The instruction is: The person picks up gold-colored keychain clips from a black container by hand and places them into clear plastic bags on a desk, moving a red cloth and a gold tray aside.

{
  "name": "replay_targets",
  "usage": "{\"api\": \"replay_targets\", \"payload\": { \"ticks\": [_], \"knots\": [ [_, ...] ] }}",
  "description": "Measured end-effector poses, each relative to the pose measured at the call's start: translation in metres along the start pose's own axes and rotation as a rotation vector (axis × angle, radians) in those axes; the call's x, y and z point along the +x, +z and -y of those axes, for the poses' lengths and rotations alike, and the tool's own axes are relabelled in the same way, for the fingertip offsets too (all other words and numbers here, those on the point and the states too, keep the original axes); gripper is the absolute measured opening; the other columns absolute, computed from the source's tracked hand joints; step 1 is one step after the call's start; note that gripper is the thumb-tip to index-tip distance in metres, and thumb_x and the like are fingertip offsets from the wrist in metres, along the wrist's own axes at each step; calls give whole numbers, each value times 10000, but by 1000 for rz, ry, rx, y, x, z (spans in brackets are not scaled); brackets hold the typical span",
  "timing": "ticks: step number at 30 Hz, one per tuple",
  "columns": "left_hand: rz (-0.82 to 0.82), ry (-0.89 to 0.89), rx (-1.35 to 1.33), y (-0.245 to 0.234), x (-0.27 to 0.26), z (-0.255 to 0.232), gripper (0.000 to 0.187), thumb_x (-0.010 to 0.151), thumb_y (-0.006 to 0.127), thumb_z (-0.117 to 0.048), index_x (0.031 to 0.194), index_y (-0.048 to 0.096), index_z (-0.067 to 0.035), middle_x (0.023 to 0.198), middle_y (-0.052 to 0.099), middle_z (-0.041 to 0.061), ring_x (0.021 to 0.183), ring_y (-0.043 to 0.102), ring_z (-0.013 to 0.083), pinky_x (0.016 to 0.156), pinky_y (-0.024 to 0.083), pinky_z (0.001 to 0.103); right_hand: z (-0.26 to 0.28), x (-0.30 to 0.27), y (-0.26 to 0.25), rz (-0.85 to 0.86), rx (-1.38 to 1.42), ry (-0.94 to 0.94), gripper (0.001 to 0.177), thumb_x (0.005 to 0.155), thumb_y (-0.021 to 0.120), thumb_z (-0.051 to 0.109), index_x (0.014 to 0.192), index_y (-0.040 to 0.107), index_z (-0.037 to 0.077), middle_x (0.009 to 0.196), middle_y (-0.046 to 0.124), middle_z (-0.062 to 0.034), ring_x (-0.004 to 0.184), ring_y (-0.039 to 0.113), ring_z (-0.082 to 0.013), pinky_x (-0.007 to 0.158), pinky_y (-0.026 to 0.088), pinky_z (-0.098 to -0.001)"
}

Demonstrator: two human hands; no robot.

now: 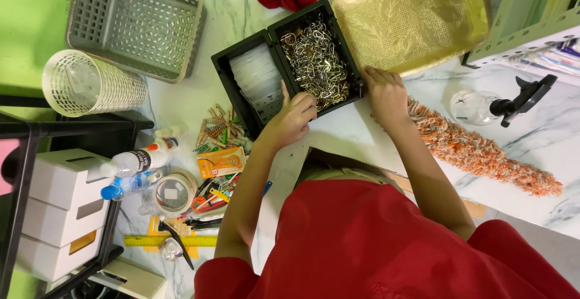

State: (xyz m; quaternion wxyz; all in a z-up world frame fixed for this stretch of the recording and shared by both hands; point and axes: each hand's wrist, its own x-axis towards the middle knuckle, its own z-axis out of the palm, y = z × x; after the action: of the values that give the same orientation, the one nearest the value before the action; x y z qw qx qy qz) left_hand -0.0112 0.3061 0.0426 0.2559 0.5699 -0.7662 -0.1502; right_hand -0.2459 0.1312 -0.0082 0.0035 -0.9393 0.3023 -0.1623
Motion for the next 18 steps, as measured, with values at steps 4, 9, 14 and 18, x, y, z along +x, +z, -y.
{"api": "replay_targets", "payload": {
  "ticks": [4, 9, 14, 18],
  "knots": [
    [-4, -23, 2, -8, 1, -10, 173, 752, 688, 67, 842, 613, -61, 1069, 568, 55, 1261, 546, 219, 1190, -13, 802, 11, 12, -34, -53, 269, 62, 280, 979, 675, 5, 1253, 731, 26, 1268, 731, -141, 1161, 699, -258, 1037, 573, -400],
    [-266, -101, 46, -10, 9, -27, 106, 901, 753, -56, 921, 650, -70, 1105, 585, 38, 1300, 551, 225, 1219, 59, 762, 51, 51, -112, -157, 538, -73, 279, 934, 707, -40, 1212, 694, -15, 1235, 700, -182, 1159, 667, -333, 1012, 547, -435],
    [-385, -216, 96, -13, 32, -20, 124, 898, 727, -44, 992, 646, -45, 1223, 586, 93, 1272, 569, 282, 1243, 114, 701, 65, 76, -73, -63, 261, -402, 427, 796, 782, 69, 1207, 684, 7, 1307, 630, -176, 1225, 597, -335, 1013, 528, -451],
    [-450, -304, 57, -11, 45, 2, 178, 883, 713, -30, 1019, 598, -30, 1248, 563, 151, 1243, 564, 344, 1245, 189, 633, 62, 94, -45, 91, 81, -462, 567, 669, 825, 156, 1199, 673, 21, 1362, 572, -186, 1192, 570, -360, 953, 538, -425]
  ]
}}
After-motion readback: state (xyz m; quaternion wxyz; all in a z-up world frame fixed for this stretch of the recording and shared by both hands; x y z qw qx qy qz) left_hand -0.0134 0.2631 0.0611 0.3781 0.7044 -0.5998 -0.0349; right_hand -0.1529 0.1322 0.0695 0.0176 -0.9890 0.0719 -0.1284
